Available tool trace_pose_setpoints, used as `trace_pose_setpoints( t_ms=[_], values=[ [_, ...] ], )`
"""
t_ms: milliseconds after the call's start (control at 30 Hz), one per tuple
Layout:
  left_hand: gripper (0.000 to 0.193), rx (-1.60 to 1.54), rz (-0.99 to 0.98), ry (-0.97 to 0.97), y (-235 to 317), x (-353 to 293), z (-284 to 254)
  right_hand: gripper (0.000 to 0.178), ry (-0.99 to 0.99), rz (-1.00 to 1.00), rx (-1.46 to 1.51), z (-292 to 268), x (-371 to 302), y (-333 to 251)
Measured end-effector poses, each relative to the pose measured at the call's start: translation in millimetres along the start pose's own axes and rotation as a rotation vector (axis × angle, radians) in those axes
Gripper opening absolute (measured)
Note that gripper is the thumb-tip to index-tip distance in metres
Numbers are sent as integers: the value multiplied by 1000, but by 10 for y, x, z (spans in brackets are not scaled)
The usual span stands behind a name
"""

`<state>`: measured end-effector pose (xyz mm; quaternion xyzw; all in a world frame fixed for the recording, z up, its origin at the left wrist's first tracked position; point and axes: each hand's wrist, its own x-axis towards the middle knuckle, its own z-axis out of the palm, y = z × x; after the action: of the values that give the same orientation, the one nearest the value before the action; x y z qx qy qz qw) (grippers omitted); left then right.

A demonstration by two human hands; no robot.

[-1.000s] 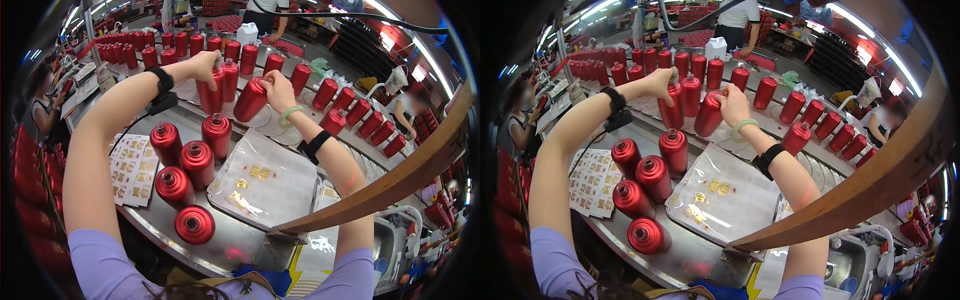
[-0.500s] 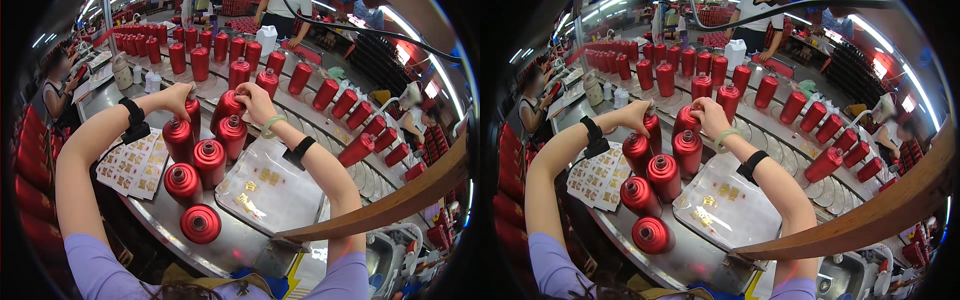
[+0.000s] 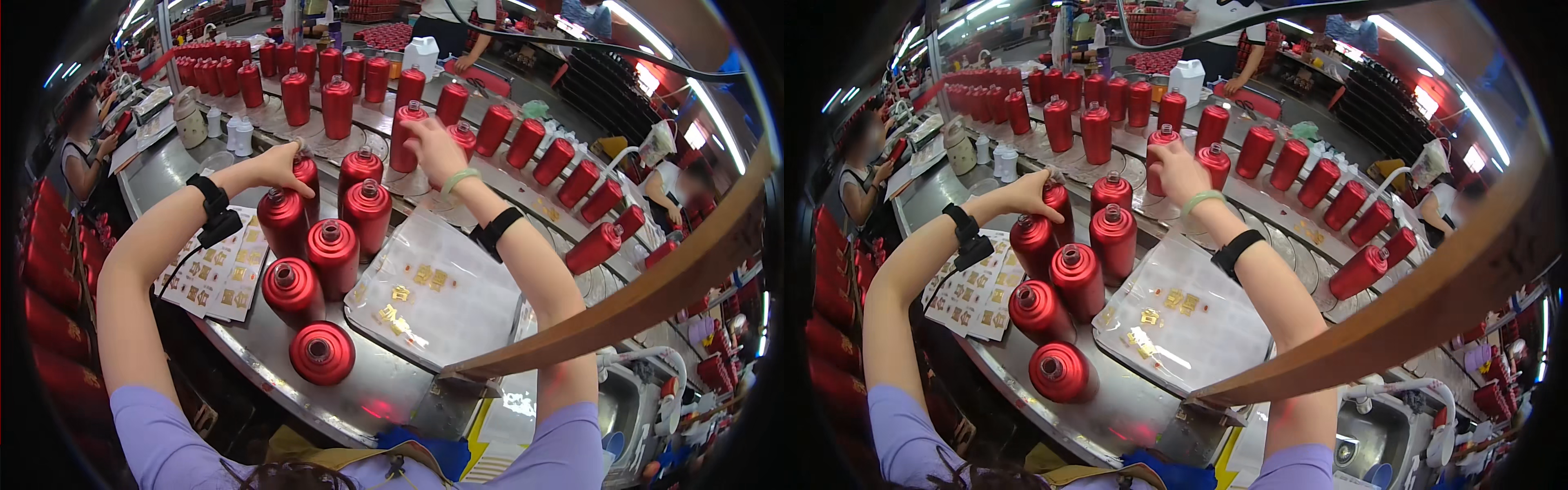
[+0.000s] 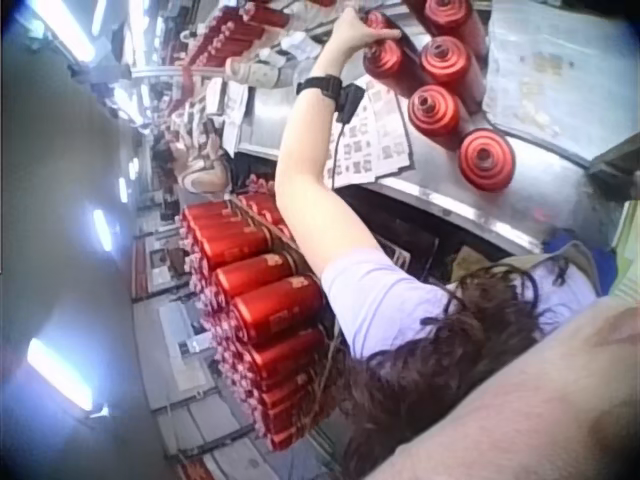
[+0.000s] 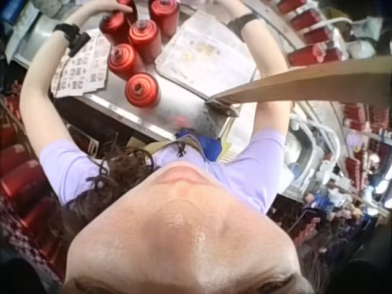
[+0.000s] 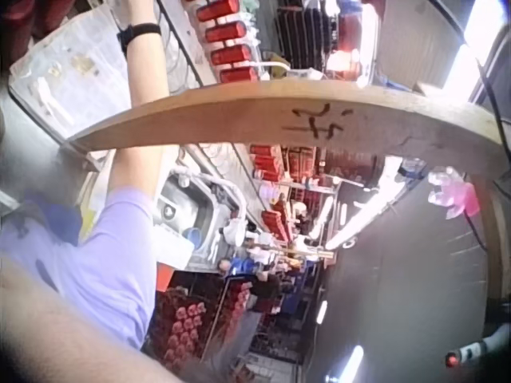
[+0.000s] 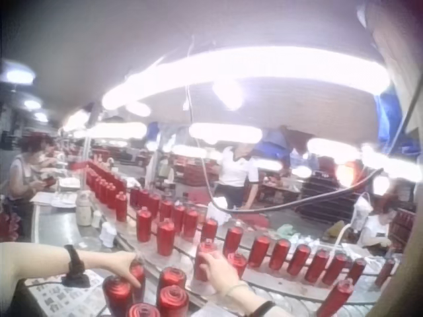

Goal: Apply decorative and informative stickers and labels to red bottles on a production line.

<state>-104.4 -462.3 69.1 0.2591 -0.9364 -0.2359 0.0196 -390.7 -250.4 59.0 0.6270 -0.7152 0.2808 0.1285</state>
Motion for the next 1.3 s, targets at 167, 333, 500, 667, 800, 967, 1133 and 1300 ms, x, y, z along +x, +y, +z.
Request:
trace_pose_setpoints(
  t_ms=[167, 333, 500, 667, 800, 967, 1133, 1300],
  values=[
    [97, -137, -81, -9, 191, -62, -63, 43, 47, 524, -449, -337, -101, 767],
    [83, 56, 101, 357, 415, -144, -93, 19, 136, 406, -130, -601, -516, 1004],
    [75, -165, 260, 574, 1020, -411, -322, 16, 314, 344, -108, -1029, -1292, 786],
    [74, -266, 475, 814, 1765, -951, -579, 17, 322, 222, 4, -2018, -2134, 213],
    [74, -453, 533, 937, 1995, -1442, -687, 15, 153, 239, -127, -2830, -2594, -1066],
    [55, -938, 849, 933, 2580, -2316, -148, 17, -119, 380, 14, -3366, -3246, -2153],
    [90, -1161, 861, -52, 2719, -2995, 1179, 24, -219, 264, 311, -3355, -3461, -2826],
    [100, -1473, 646, -695, 2746, -3335, 2082, 27, -18, 259, 610, -2833, -3699, -2768]
  ],
)
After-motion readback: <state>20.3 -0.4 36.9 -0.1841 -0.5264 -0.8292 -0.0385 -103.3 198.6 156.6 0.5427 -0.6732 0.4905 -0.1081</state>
